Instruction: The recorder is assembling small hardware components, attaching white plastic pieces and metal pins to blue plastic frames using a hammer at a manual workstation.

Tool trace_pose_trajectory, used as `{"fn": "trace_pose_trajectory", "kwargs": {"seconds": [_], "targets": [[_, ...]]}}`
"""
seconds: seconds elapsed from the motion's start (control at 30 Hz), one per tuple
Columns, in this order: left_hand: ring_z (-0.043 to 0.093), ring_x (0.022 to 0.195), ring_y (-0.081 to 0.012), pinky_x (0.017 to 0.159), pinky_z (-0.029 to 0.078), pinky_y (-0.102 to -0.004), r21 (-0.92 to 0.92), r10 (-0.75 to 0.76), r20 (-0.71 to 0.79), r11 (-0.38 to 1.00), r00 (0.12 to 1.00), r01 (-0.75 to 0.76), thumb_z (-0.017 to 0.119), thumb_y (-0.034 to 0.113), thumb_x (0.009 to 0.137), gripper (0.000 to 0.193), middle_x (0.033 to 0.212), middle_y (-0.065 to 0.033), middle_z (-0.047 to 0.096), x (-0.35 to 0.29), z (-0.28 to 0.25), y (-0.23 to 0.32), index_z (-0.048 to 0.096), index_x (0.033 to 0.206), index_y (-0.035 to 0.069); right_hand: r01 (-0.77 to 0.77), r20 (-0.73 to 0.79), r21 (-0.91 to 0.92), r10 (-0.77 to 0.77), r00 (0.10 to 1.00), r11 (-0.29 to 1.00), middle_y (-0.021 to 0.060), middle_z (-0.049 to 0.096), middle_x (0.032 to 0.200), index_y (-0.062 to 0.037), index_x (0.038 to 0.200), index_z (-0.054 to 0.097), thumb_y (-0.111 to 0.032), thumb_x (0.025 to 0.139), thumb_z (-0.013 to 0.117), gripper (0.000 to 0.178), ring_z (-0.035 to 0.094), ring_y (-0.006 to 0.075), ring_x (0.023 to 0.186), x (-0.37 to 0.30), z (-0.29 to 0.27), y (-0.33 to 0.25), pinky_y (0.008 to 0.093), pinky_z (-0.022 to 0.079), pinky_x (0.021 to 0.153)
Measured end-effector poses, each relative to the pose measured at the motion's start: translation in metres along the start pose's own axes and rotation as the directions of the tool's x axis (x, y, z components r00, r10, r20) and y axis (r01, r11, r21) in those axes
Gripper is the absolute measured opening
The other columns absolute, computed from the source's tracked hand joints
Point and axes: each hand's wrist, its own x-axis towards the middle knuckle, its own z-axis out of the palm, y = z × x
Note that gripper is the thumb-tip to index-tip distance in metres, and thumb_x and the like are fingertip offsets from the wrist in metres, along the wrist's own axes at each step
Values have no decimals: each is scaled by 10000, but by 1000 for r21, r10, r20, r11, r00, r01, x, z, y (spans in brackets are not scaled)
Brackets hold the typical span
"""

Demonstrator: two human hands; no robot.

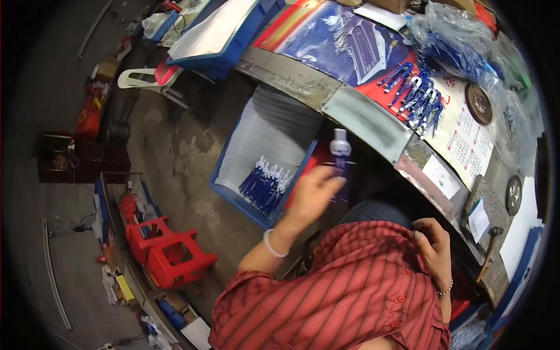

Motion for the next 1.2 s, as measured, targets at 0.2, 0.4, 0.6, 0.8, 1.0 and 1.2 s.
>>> {"fn": "trace_pose_trajectory", "kwargs": {"seconds": [0.2,0.4,0.6,0.8,1.0,1.2], "targets": [[627,801,-290,708,471,-336,554,181,-322,832,929,31,626,136,812,195,863,-161,636,-22,-170,-92,649,944,-6,-49,188,-117,71,980,992,119,622,805,35,966,580,-99,833,618,193,599,177,713,0,17,-15,282,467,640],[622,888,-342,761,472,-399,796,-97,-193,566,976,214,666,204,769,264,963,-178,645,-17,-225,-152,659,970,33,232,287,-262,-154,946,937,154,617,837,19,1008,597,-85,798,636,238,610,258,686,-3,27,-25,316,478,633],[627,883,-347,738,480,-403,815,-161,-166,533,973,227,687,210,751,295,916,-197,647,-10,-227,-173,657,984,32,198,312,-303,-99,945,932,184,621,901,24,980,590,-120,799,624,234,636,310,764,-2,12,-17,360,508,674],[627,821,-349,702,483,-403,708,-10,-318,663,948,245,707,166,721,277,855,-193,642,-18,-216,-169,650,953,27,334,405,-288,-202,892,898,175,624,877,-1,969,586,-201,830,610,244,619,343,792,10,4,6,397,501,683],[612,794,-363,708,475,-425,855,134,-285,483,949,188,652,115,752,216,840,-184,638,12,-204,-129,635,950,31,344,411,-320,-198,890,883,174,626,882,-1,1014,580,-211,838,613,277,622,343,780,32,-6,25,399,503,677],[623,689,-297,630,490,-350,855,372,-44,494,927,-158,609,69,826,193,853,-171,637,66,-101,13,627,1003,-5,309,350,-273,-205,914,911,185,610,881,-27,997,554,-243,850,565,261,611,371,800,42,-9,36,454,493,673]]}}
